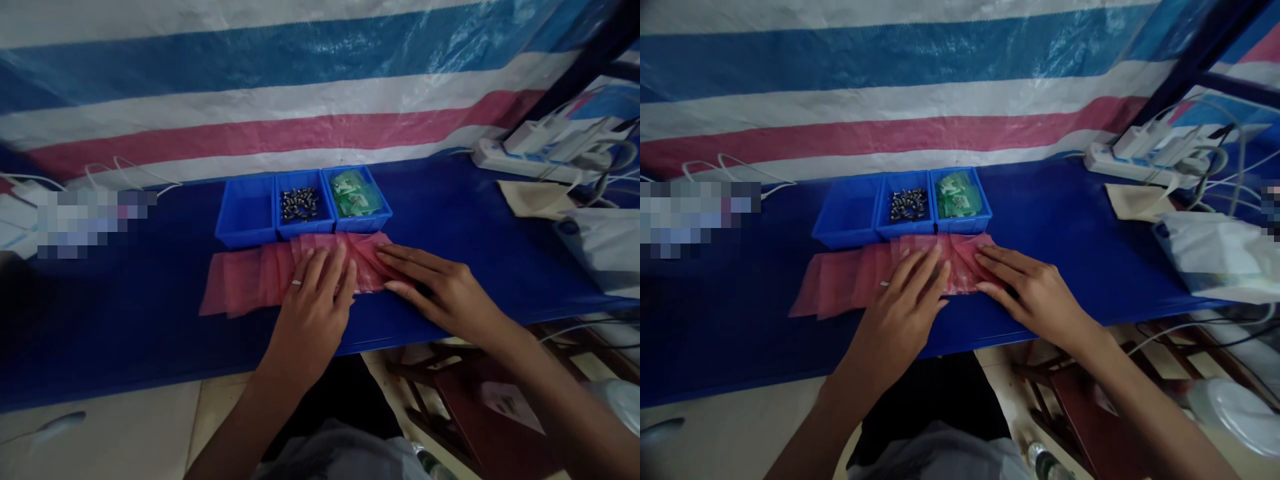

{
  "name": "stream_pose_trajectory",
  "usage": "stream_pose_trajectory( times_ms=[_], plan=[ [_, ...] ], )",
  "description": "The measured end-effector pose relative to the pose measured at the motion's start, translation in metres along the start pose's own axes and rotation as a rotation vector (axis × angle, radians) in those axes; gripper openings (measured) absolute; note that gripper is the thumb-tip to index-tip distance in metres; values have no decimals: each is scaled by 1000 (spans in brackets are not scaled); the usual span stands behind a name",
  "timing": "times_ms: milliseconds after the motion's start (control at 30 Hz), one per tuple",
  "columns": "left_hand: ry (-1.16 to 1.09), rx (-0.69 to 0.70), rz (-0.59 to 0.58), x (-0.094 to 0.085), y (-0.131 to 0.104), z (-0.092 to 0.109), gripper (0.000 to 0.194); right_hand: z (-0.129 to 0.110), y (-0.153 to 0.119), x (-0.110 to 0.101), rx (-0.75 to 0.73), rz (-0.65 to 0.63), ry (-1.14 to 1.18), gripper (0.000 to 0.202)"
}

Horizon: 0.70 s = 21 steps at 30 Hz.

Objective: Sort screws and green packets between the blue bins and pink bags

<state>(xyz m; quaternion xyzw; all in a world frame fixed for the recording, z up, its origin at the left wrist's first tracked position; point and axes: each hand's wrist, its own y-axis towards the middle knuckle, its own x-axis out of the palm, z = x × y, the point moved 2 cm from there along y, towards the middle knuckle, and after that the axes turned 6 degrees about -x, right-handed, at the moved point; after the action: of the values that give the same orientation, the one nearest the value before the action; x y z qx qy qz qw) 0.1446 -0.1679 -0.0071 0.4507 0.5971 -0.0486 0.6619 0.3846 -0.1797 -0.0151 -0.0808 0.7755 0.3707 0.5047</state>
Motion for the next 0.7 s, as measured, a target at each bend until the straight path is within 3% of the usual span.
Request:
stream_pose_trajectory(
  times_ms=[200, 333, 467, 567, 700],
  plan=[
    [-50, -36, 25, 3, -2, 1, 23, -1, -3, -6, -33, -14, -18, 70],
    [-137, -116, 127, 3, -7, -1, 20, -3, -3, -5, -50, 37, -47, 49],
    [-122, -136, 75, 1, -7, -1, 27, -4, -1, -6, -4, 79, -46, 45],
    [-103, -108, 68, -2, -5, -1, 24, -8, 4, -9, -102, 9, -118, 48],
    [-95, -85, 95, -2, -4, -1, 26, -12, 11, -11, -282, -18, -307, 32]
  ],
)
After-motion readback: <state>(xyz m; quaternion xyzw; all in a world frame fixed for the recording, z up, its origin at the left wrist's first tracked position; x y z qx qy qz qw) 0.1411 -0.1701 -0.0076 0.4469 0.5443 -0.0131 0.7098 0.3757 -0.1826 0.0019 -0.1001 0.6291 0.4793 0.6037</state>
